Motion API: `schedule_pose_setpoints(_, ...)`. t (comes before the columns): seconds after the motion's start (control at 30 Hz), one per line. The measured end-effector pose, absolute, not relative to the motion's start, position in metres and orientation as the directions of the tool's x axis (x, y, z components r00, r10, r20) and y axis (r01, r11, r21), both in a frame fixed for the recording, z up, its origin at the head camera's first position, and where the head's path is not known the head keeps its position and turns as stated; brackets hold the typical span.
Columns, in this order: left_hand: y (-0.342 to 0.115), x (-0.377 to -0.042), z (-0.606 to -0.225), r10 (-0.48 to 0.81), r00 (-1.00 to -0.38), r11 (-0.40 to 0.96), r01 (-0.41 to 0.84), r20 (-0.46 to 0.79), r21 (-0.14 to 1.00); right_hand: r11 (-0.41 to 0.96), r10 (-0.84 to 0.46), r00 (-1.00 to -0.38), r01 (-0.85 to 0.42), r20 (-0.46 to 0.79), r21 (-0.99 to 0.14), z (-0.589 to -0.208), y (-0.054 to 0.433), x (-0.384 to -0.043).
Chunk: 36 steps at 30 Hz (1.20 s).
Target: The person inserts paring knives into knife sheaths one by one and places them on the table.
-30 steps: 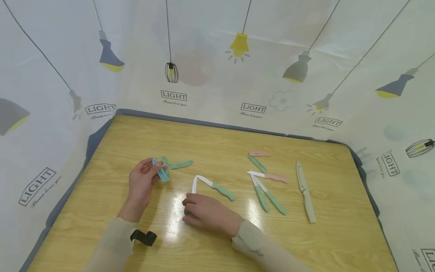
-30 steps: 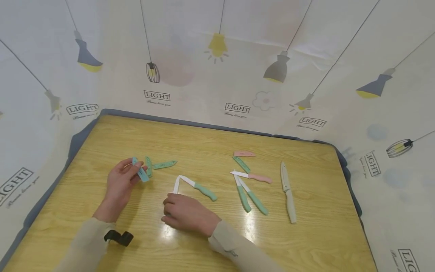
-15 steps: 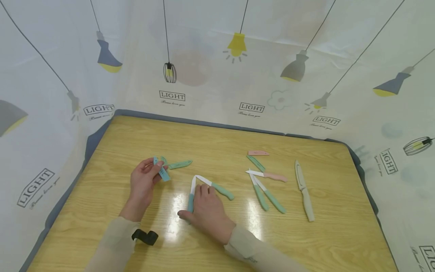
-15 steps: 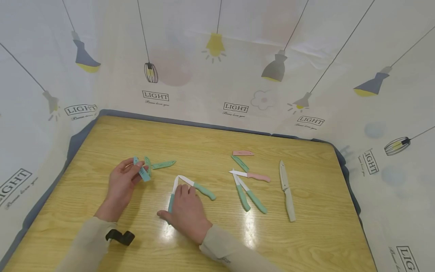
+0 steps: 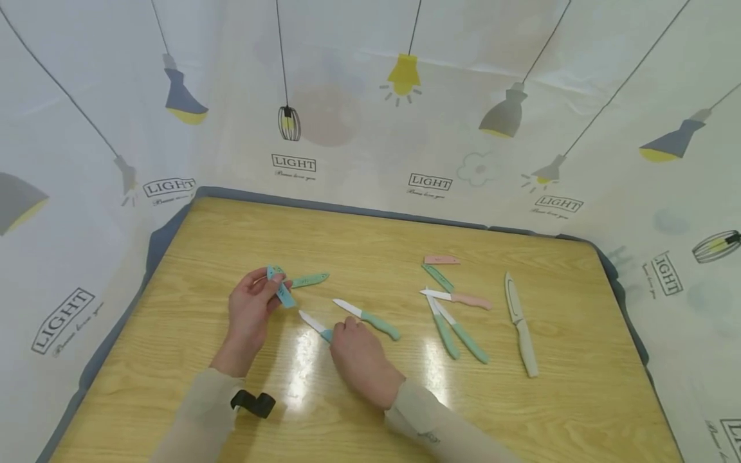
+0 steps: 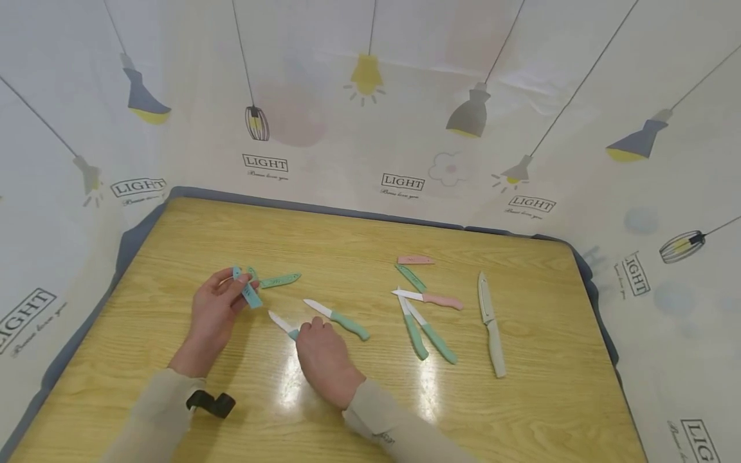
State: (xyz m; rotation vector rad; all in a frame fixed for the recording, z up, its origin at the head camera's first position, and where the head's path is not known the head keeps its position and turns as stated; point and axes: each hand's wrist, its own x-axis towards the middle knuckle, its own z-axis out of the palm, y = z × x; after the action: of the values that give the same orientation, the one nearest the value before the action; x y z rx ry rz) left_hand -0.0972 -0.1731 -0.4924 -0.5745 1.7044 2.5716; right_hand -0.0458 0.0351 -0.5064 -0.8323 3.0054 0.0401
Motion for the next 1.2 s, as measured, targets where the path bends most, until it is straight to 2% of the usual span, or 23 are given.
schedule_pose_setpoints(0.1,-0.171,-0.098,-0.491,-0.195,-0.937,-0.415,-0.191,-0.291,0.890,0.841,-0.539,-0.842,-0.539,-0.018,0.040,-0.505,0.040,-0.047)
schedule_pose_setpoints(0.23,-0.169,-0.098,-0.491,-0.189,-0.936,-0.417,-0.196,-0.295,0.888,0.842,-0.539,-0.841,-0.539,-0.040,-0.021,-0.504,0.046,-0.049)
schedule_pose_setpoints(0.47,-0.164,-0.101,-0.491,-0.174,-0.933,-0.426,-0.218,-0.316,0.878,0.838,-0.526,-0.848,-0.502,-0.070,-0.214,-0.501,0.062,-0.049)
schedule_pose_setpoints(0.6,-0.161,-0.102,-0.490,-0.157,-0.932,-0.419,-0.236,-0.326,0.877,0.828,-0.492,-0.867,-0.440,-0.075,-0.347,-0.494,0.076,-0.045)
schedule_pose_setpoints(0.77,-0.156,-0.102,-0.488,-0.126,-0.939,-0.407,-0.245,-0.320,0.880,0.816,-0.457,-0.883,-0.368,-0.106,-0.446,-0.487,0.095,-0.044)
schedule_pose_setpoints(0.93,-0.148,-0.103,-0.487,-0.105,-0.946,-0.488,-0.219,-0.306,0.845,0.793,-0.422,-0.896,-0.293,-0.135,-0.534,-0.482,0.113,-0.045)
schedule_pose_setpoints(1.07,-0.141,-0.105,-0.486,-0.051,-0.949,-0.558,-0.230,-0.310,0.797,0.793,-0.377,-0.911,-0.225,-0.166,-0.566,-0.481,0.127,-0.046)
schedule_pose_setpoints(1.2,-0.132,-0.106,-0.485,0.021,-0.956,-0.598,-0.246,-0.292,0.763,0.794,-0.344,-0.929,-0.211,-0.135,-0.570,-0.481,0.139,-0.047)
